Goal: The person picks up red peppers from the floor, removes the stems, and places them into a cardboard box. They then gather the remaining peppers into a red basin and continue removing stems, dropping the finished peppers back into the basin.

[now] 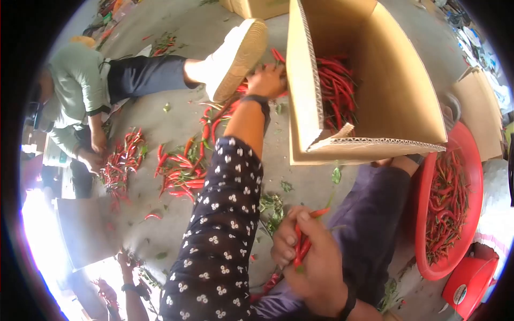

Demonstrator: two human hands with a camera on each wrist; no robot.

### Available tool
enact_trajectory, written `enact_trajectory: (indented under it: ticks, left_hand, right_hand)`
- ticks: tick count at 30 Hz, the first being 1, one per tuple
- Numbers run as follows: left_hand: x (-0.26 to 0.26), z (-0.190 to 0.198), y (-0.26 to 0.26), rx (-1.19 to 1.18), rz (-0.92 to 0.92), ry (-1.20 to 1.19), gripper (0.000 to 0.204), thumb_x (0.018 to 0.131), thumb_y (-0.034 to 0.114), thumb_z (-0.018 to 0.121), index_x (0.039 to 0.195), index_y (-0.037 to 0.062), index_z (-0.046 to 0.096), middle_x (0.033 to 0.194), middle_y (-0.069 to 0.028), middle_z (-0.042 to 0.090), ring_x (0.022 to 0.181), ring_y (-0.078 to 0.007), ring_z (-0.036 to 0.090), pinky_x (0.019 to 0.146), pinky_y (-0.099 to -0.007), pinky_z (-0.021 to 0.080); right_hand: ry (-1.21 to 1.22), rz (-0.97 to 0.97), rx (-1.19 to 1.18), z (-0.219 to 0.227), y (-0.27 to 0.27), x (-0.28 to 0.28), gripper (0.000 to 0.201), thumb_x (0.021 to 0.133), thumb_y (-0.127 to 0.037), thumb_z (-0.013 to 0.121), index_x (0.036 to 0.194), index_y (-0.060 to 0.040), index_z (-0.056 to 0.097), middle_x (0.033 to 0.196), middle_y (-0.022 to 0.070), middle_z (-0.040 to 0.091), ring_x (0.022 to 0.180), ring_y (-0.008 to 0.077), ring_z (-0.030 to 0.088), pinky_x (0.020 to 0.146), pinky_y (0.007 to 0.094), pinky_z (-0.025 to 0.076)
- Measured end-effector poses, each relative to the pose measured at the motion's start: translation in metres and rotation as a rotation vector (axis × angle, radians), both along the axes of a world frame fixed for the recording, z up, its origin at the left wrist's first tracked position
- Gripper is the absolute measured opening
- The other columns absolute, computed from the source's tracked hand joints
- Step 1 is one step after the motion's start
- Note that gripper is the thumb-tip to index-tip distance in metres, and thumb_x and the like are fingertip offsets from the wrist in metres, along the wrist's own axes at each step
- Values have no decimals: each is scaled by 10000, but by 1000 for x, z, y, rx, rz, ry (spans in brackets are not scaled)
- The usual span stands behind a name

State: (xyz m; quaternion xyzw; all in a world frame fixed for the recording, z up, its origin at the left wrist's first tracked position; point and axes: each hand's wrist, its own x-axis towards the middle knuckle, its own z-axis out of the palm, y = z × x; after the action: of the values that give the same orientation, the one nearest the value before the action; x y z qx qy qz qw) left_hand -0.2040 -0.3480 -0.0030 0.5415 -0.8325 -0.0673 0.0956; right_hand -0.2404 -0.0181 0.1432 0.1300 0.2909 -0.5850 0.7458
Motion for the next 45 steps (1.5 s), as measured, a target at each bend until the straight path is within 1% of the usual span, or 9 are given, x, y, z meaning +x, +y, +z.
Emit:
enact_trajectory:
  ticks: [7, 11, 16, 19, 27, 30, 37, 39, 45]
  left_hand:
    - [91, -18, 136, -199, -147, 4, 366, 730, 248, 574, 1055, 92, 514, 1137, -54, 472, 1069, -293, 433, 777, -547, 405]
    - [160, -3, 206, -3, -163, 49, 411, 729, 274, 589, 1104, 119, 524, 1231, -62, 440, 1144, -307, 395, 842, -558, 369]
    - [162, 23, 193, 74, -153, -95, 429, 725, 275, 594, 1130, 148, 534, 1270, -92, 413, 1167, -317, 380, 920, -538, 316]
    - [129, 7, 146, -133, -248, 28, 480, 716, 267, 603, 1172, 151, 509, 1290, -134, 380, 1175, -327, 370, 965, -477, 308]
    - [-9, 19, -5, 51, -14, 55, 594, 787, 412, 554, 1316, 246, 340, 1428, -188, 110, 1259, -412, 248, 990, -501, 300]
    - [-25, -25, -53, 189, 20, 65, 655, 789, 483, 526, 1358, 289, 268, 1451, -169, 16, 1306, -390, 164, 1024, -535, 210]
    - [27, -39, 44, -114, -317, 71, 565, 756, 374, 579, 1215, 72, 450, 1277, -127, 402, 1227, -288, 334, 970, -437, 319]
    - [68, -30, 108, -150, -333, 75, 509, 708, 269, 625, 1136, 34, 484, 1229, -145, 433, 1186, -301, 379, 946, -424, 348]
    - [193, 1, 187, 53, -332, 68, 471, 687, 249, 647, 1118, 104, 524, 1222, -139, 447, 1140, -308, 426, 939, -431, 353]
  right_hand:
    - [250, -101, -132, -5, -1, 0, 160, 870, -143, 502, 1018, -85, 479, 662, -10, 418, 535, 91, 409, 481, 232, 337]
    - [1703, -446, -541, 21, -18, -20, 670, 704, 30, 656, 1284, -49, 331, 648, -50, 416, 558, 20, 386, 499, 141, 323]
    - [2483, 3, -401, 30, -71, -78, 521, 640, -171, 757, 1085, -97, 498, 719, 133, 578, 646, 259, 599, 575, 364, 458]
    - [2651, -291, -347, 67, -101, -114, 455, 634, -252, 751, 946, -6, 530, 751, 126, 598, 671, 226, 578, 623, 341, 459]
    - [2560, -469, -337, 108, -172, -189, 460, 713, -337, 675, 988, 11, 555, 878, 169, 625, 788, 288, 609, 714, 332, 462]
    - [2633, -472, -190, 101, -169, -176, 491, 712, -309, 699, 1065, -4, 546, 925, 82, 619, 816, 114, 566, 726, 242, 442]
    - [2567, -897, -346, 84, -155, -131, 213, 769, -93, 618, 941, 2, 535, 781, 72, 600, 671, 157, 596, 627, 255, 477]
    - [2533, -259, -535, 85, -141, -154, 434, 727, -256, 699, 1062, -24, 551, 892, 69, 618, 800, 115, 565, 708, 252, 449]
    - [2489, -41, -634, 58, -102, -90, 261, 710, -168, 676, 882, -55, 517, 701, 144, 606, 689, 339, 599, 589, 401, 464]
